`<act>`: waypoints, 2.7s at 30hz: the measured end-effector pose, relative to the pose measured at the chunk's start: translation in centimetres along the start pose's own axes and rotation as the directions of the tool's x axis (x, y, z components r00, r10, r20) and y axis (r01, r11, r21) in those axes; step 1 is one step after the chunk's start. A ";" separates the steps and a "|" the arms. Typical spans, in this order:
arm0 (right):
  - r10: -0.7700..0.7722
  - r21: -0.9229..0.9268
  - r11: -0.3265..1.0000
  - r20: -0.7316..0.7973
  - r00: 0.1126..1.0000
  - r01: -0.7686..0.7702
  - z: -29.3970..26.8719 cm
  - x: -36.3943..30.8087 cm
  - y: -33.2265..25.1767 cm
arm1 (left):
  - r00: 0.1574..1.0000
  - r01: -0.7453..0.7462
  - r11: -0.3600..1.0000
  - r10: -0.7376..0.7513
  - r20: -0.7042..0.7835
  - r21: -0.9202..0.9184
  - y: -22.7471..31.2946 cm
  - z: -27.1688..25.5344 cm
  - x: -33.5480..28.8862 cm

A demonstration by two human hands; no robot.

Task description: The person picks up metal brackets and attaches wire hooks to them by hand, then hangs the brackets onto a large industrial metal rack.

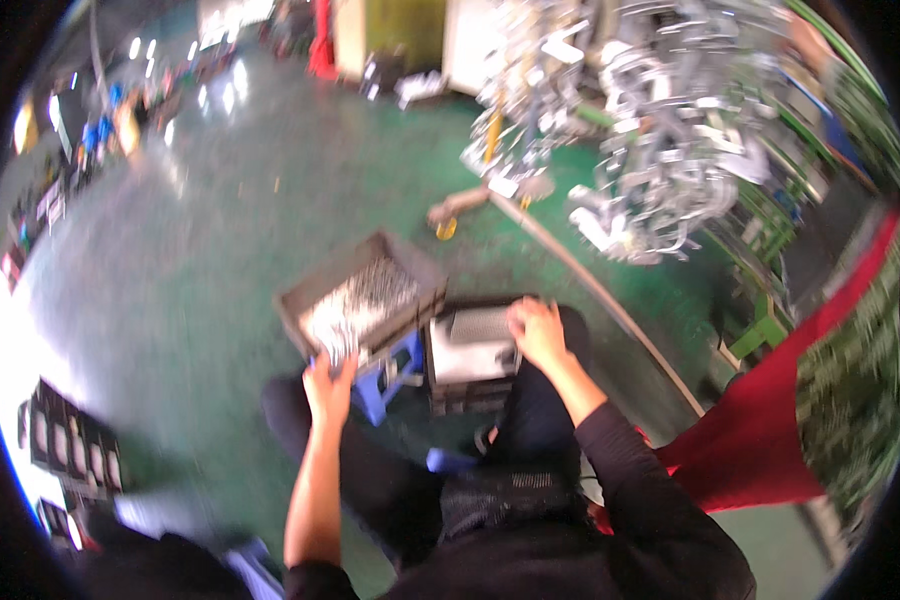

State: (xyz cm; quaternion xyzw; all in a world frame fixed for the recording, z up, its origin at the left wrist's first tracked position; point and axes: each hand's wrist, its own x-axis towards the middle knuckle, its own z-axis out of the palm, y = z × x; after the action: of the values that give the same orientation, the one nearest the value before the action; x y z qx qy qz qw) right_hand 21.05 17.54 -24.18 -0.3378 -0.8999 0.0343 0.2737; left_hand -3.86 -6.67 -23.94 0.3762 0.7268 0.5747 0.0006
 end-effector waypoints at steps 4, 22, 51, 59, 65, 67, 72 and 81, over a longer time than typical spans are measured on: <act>-0.052 0.468 0.884 0.149 0.987 -0.024 0.2 5.5 -5.7 | 0.984 0.167 0.968 -0.153 0.089 -0.188 2.3 -2.5 0.2; -0.489 0.349 0.871 0.679 0.547 0.345 28.6 22.9 -12.3 | 0.836 0.521 0.851 -0.493 0.242 -0.065 -1.0 -4.1 1.5; -0.547 0.276 0.775 0.744 0.383 0.569 25.6 21.4 -9.6 | 0.840 0.537 0.837 -0.520 0.153 -0.107 -1.6 -3.3 1.3; -0.342 0.479 0.856 0.808 0.479 -0.196 24.5 21.7 -7.2 | 0.842 0.540 0.817 -0.524 0.131 -0.201 -1.2 -3.3 0.6; -0.355 0.607 0.654 0.773 0.526 -0.451 20.9 19.9 -8.6 | 0.829 0.556 0.786 -0.547 0.113 -0.271 -0.5 -2.7 0.2; -0.335 0.612 0.611 0.775 0.536 -0.502 18.3 18.9 -10.6 | 0.828 0.559 0.790 -0.546 0.124 -0.253 -0.1 -2.6 0.5; -0.426 0.615 0.416 0.783 0.454 -0.671 7.2 16.3 -17.1 | 0.857 0.516 0.822 -0.499 0.130 -0.242 0.3 -2.8 0.4; -0.511 0.588 0.272 0.759 0.404 -0.762 6.2 14.4 -17.7 | 0.924 0.361 0.926 -0.338 0.178 -0.113 1.6 -2.7 0.9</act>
State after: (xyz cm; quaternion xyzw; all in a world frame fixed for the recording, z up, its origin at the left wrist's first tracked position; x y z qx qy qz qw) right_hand -1.54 13.65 -18.29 -0.1142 -0.6221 0.7647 -0.1233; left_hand -4.77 -8.35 -21.34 0.2829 0.7368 0.5850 0.1869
